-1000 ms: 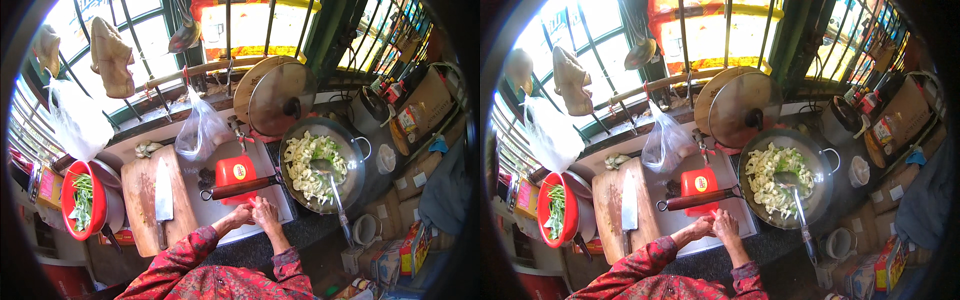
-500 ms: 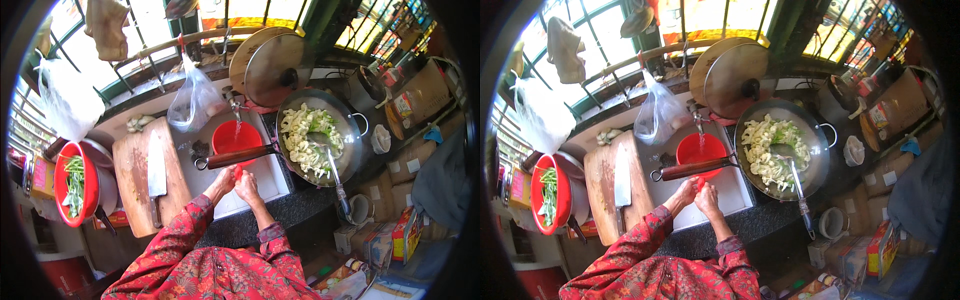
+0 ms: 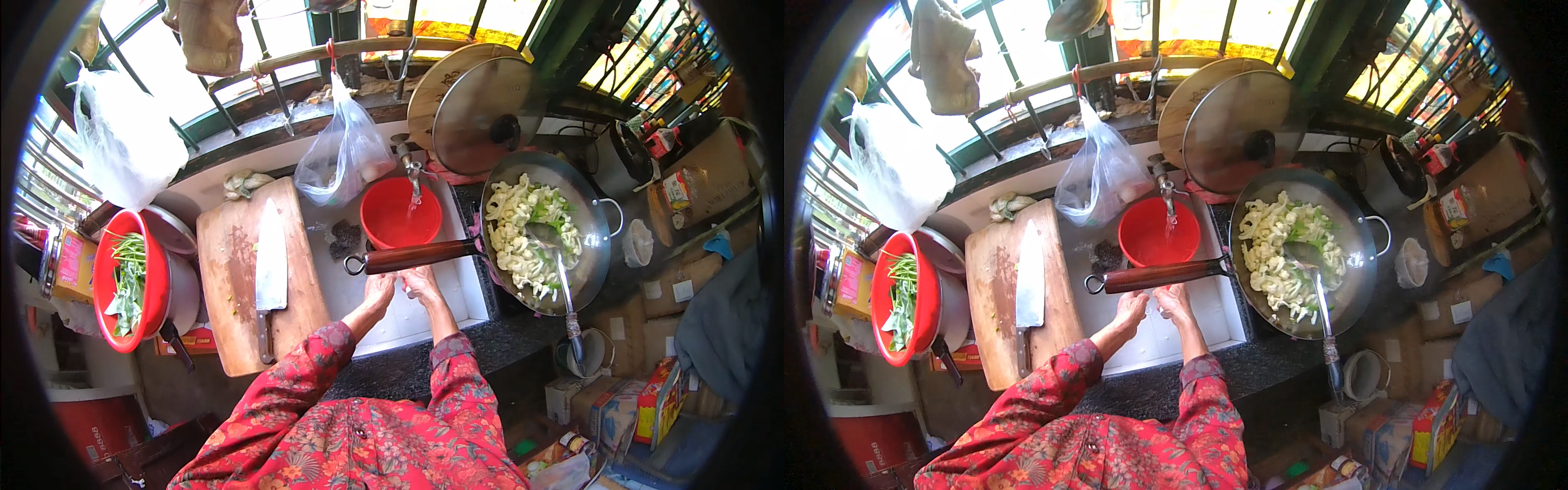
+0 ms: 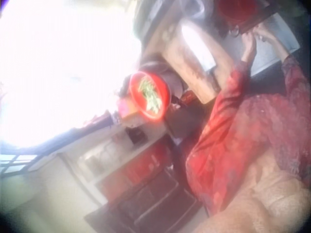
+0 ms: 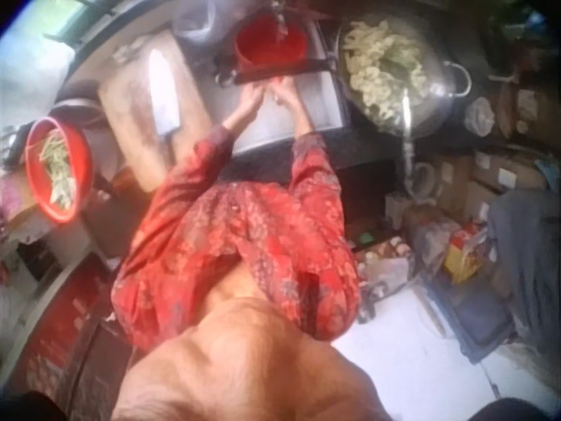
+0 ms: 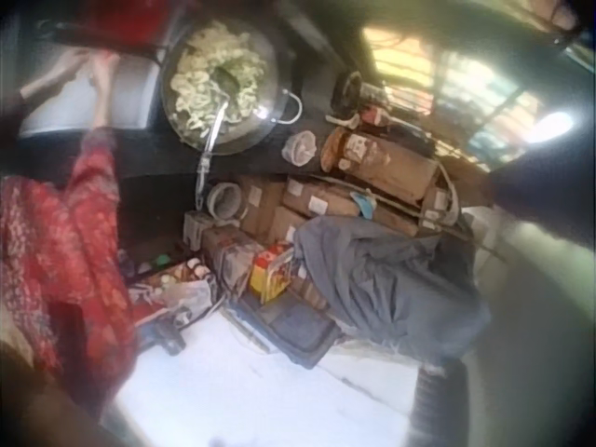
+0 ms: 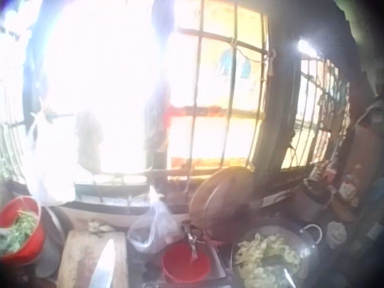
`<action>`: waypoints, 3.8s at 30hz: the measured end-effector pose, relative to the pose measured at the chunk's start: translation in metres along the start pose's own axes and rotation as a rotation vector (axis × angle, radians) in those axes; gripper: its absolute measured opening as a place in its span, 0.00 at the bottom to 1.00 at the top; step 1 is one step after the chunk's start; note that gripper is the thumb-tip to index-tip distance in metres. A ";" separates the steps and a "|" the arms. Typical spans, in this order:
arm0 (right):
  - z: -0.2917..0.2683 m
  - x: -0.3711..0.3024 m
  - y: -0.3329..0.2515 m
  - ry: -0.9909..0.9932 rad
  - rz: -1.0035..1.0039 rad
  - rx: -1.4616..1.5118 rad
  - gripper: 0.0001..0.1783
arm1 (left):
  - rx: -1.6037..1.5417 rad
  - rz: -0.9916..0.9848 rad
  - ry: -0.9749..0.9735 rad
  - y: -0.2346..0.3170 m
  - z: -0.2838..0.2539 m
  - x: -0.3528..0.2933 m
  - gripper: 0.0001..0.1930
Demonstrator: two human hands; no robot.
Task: The person slices green bell peppers on a wooden cutting board, then transfers them into a hot wok. They stir-fry the peppers, add chopped white vegetables, and continue stirring. The person briefly rinses a red bowl under running water and resumes stirring the vegetables in the wok.
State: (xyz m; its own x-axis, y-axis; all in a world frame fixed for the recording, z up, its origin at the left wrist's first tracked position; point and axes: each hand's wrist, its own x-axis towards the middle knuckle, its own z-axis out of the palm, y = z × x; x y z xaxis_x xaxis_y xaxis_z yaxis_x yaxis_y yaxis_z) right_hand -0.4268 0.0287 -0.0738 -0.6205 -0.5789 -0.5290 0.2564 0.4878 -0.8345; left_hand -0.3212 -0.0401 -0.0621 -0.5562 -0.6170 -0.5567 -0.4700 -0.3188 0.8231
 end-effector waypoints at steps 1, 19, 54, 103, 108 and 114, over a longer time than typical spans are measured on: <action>0.000 -0.009 -0.002 -0.020 0.048 0.137 0.10 | -0.039 -0.088 0.040 -0.001 -0.002 -0.006 0.23; -0.064 -0.159 -0.037 0.243 -0.112 -0.765 0.19 | -0.791 -0.680 0.384 -0.073 0.013 0.008 0.16; -0.032 -0.136 -0.038 0.367 -0.276 -0.946 0.19 | -0.547 0.146 -0.147 0.018 0.051 0.011 0.16; -0.001 0.053 -0.105 0.613 -0.779 -0.144 0.23 | -1.016 -0.396 0.030 0.004 -0.018 -0.060 0.18; 0.007 0.040 -0.109 0.532 -0.819 -0.269 0.30 | -0.909 -0.383 0.031 -0.001 -0.014 -0.066 0.30; -0.001 0.003 -0.102 0.304 -0.603 -0.325 0.33 | -0.914 -0.340 0.020 -0.014 -0.014 -0.067 0.29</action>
State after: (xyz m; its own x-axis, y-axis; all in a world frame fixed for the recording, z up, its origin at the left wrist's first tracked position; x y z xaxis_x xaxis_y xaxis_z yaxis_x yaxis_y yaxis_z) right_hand -0.4557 -0.0215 0.0097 -0.7734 -0.6240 0.1113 -0.3959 0.3384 -0.8536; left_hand -0.2680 -0.0040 -0.0342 -0.4732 -0.3984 -0.7857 0.1141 -0.9121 0.3938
